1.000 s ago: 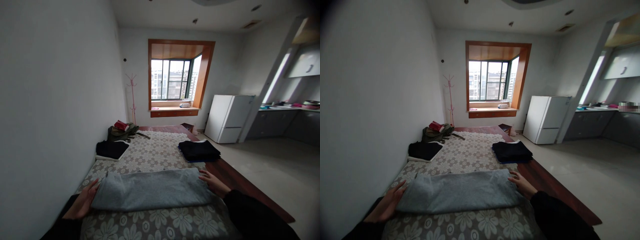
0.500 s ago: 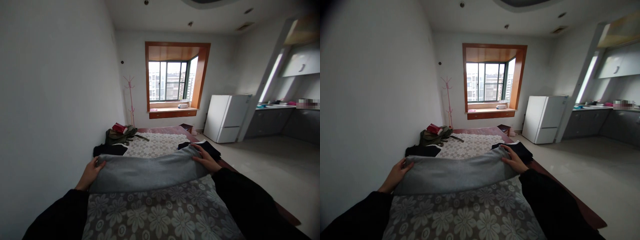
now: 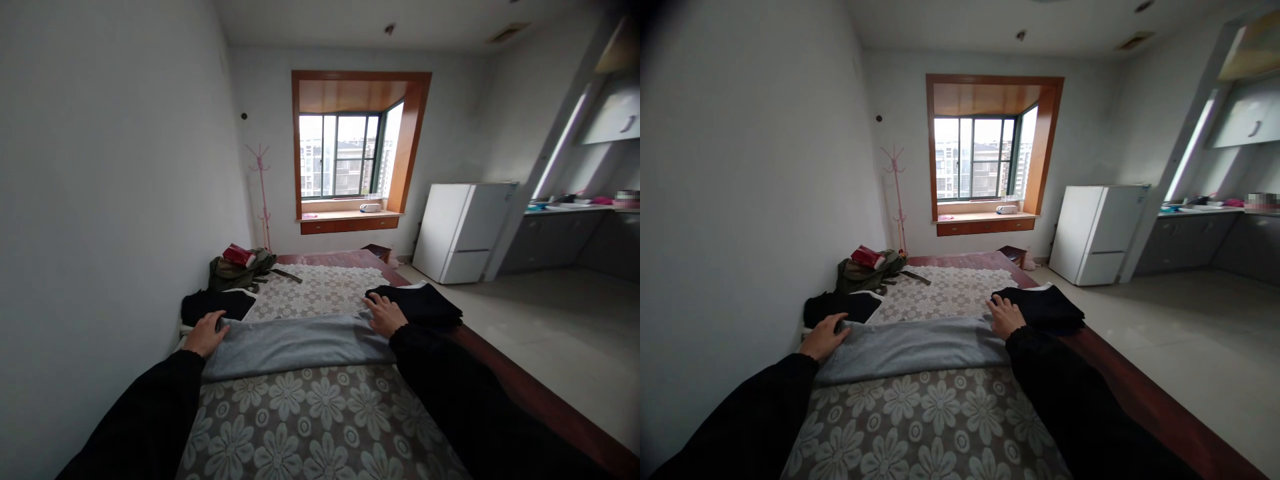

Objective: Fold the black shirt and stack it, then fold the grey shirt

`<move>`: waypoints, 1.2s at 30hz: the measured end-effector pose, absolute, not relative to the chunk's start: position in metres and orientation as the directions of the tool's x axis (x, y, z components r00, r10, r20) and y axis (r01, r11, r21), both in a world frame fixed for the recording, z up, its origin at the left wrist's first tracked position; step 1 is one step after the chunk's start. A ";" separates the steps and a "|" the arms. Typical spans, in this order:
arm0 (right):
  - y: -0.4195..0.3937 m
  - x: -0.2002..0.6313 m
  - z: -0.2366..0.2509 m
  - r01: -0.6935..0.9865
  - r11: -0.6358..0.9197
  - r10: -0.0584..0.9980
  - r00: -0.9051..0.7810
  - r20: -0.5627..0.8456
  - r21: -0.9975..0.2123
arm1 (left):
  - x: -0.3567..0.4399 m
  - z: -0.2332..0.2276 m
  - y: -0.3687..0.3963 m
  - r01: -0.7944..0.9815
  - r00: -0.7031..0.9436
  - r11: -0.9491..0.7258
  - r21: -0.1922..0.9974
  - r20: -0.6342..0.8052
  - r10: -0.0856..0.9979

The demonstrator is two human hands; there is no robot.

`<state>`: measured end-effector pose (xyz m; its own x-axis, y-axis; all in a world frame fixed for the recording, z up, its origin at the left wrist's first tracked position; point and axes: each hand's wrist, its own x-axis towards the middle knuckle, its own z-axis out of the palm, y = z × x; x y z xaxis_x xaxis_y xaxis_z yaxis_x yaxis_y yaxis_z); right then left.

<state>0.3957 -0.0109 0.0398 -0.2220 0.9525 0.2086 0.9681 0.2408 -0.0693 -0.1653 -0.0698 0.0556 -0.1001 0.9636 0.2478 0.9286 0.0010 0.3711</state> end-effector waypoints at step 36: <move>-0.203 0.494 0.081 0.728 0.487 0.868 -0.341 0.360 -0.483 | -0.182 0.108 -0.288 0.709 -0.032 -0.001 0.705 0.033 0.999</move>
